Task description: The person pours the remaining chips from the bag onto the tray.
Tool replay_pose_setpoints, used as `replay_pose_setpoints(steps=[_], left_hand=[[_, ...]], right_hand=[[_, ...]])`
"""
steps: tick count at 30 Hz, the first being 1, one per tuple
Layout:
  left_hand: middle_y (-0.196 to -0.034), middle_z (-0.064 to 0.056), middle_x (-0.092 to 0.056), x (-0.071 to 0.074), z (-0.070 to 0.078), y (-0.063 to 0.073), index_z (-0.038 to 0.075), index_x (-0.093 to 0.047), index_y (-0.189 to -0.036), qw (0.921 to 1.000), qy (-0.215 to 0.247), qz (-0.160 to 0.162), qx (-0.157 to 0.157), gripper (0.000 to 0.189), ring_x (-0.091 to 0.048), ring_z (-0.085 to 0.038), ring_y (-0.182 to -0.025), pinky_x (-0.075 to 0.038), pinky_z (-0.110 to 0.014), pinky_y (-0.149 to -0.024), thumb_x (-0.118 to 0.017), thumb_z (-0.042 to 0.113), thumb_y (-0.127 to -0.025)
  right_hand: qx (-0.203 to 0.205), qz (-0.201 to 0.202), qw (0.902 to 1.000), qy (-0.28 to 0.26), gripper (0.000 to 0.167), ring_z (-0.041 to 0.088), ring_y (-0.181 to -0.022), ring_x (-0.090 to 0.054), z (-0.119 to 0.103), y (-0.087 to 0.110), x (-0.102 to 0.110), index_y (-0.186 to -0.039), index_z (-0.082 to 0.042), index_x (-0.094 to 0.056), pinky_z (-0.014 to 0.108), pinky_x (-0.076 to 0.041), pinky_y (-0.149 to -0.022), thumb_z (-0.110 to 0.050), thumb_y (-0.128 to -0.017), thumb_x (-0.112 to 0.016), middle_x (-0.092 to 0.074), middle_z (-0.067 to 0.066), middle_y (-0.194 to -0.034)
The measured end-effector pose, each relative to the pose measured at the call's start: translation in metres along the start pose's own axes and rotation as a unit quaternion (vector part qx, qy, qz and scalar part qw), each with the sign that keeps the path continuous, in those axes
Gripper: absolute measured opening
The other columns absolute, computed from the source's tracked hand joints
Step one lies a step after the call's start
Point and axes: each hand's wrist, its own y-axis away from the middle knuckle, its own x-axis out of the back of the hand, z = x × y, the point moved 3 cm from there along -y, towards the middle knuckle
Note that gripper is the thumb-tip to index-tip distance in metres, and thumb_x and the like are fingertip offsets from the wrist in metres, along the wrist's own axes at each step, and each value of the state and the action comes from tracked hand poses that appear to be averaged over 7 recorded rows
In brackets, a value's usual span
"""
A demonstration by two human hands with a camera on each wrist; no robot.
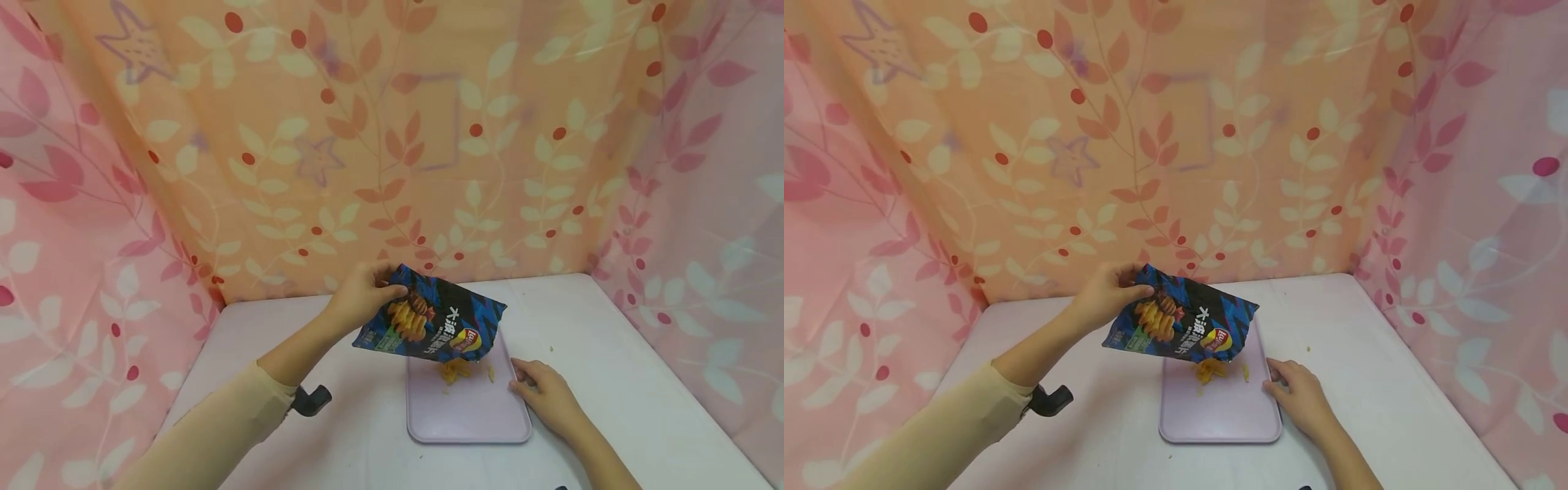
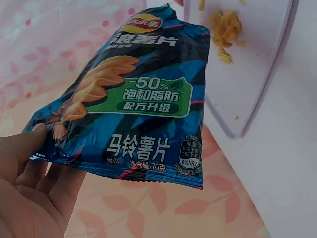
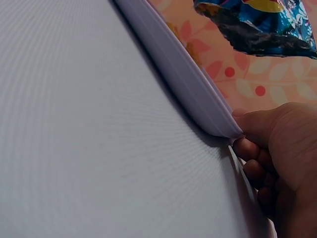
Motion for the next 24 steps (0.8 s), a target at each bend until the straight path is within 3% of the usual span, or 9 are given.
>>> replay_pose_setpoints(steps=[3,8,17,24], left_hand=[[-0.108,-0.002,-0.075,0.008,0.006,-0.002,0.011,-0.074,-0.118,0.9997,0.018,0.001,-0.014,0.023,-0.071,-0.020,-0.096,-0.062,-0.034,-0.085,-0.074,0.014,-0.095],[-0.105,-0.004,-0.075,0.022,0.016,-0.010,0.014,-0.075,-0.114,0.9973,0.065,0.033,-0.014,0.020,-0.071,-0.021,-0.095,-0.062,-0.035,-0.081,-0.076,0.014,-0.094],[-0.105,-0.001,-0.075,0.000,0.001,-0.019,0.014,-0.075,-0.117,0.9986,0.046,-0.015,-0.020,0.023,-0.072,-0.016,-0.092,-0.062,-0.031,-0.080,-0.075,0.012,-0.094],[-0.110,-0.002,-0.075,0.005,0.000,-0.021,0.013,-0.075,-0.118,0.9985,0.042,-0.018,-0.029,0.024,-0.072,-0.017,-0.098,-0.061,-0.033,-0.086,-0.075,0.013,-0.094]], right_hand=[[-0.006,-0.006,1.0000,-0.003,0.052,0.014,-0.098,-0.060,0.000,0.001,-0.001,-0.137,-0.003,-0.062,0.040,-0.053,-0.086,-0.027,-0.094,-0.076,-0.066,-0.006,-0.100],[0.004,0.002,1.0000,0.003,0.051,0.017,-0.099,-0.061,0.002,-0.001,0.004,-0.138,-0.003,-0.062,0.043,-0.054,-0.087,-0.027,-0.094,-0.075,-0.066,-0.005,-0.100],[0.008,0.007,0.9999,-0.001,0.051,0.014,-0.097,-0.059,0.005,-0.001,0.004,-0.136,-0.003,-0.063,0.039,-0.053,-0.085,-0.028,-0.094,-0.076,-0.065,-0.008,-0.098],[0.016,0.024,0.9996,0.005,0.050,0.015,-0.095,-0.059,0.004,-0.001,0.001,-0.135,-0.002,-0.064,0.040,-0.053,-0.084,-0.024,-0.092,-0.077,-0.064,-0.008,-0.097]])
